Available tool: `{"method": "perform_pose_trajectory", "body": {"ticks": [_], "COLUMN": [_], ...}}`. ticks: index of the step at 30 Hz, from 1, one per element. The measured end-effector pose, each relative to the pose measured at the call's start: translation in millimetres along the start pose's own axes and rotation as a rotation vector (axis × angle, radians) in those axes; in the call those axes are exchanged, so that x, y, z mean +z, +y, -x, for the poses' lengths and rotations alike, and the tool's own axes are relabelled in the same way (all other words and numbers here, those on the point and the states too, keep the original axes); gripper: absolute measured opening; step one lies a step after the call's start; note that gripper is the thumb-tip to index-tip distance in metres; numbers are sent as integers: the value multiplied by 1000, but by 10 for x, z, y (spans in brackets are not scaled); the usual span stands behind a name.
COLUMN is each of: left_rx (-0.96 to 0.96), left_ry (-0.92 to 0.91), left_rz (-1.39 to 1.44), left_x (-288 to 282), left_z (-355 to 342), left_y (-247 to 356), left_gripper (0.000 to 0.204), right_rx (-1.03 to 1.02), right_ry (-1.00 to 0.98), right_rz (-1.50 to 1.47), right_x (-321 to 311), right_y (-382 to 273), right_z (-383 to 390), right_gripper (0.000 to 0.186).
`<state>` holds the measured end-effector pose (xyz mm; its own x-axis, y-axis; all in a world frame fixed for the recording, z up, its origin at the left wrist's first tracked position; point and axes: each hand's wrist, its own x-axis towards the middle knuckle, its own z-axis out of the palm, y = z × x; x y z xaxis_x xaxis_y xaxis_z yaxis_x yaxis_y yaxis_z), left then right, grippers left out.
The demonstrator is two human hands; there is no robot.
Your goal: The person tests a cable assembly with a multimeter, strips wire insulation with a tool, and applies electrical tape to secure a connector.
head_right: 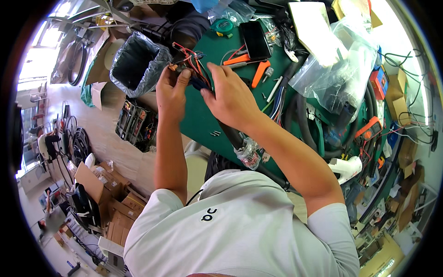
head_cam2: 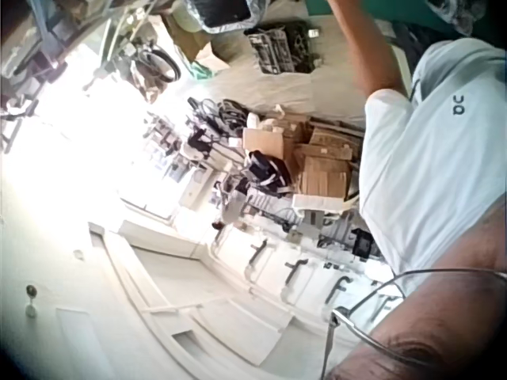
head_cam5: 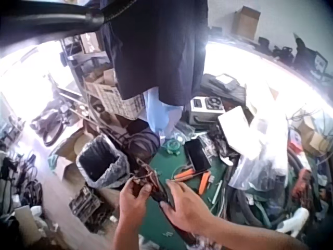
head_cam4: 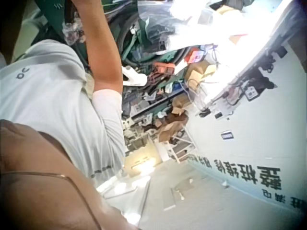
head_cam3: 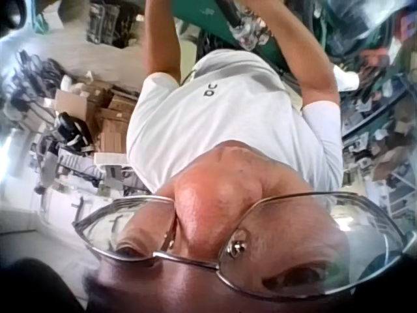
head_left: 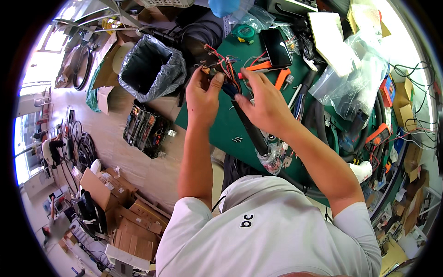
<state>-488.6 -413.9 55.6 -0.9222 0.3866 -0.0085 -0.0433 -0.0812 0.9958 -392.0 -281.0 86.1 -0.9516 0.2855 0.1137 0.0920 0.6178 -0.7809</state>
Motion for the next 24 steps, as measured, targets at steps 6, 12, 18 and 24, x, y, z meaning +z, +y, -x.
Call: {"method": "perform_pose_trajectory", "body": {"ticks": [6,12,18,24], "left_rx": [19,-24,-31,-57], "left_ry": [94,207,289,282], "left_rz": [105,277,531,643], "left_x": [25,116,148,107], "left_z": [181,297,349,340], "left_y": [-37,-155,-312,-393], "left_gripper": [20,24,22,22], "right_rx": [103,242,435,349], "right_ry": [-78,-14,74,-10], "right_rz": [-189,-410,-435,-614], "right_x": [121,206,342,347], "right_y": [43,245,444,444], "right_z": [-323,-312,-366,-271], "right_gripper": [31,19,19,19]}}
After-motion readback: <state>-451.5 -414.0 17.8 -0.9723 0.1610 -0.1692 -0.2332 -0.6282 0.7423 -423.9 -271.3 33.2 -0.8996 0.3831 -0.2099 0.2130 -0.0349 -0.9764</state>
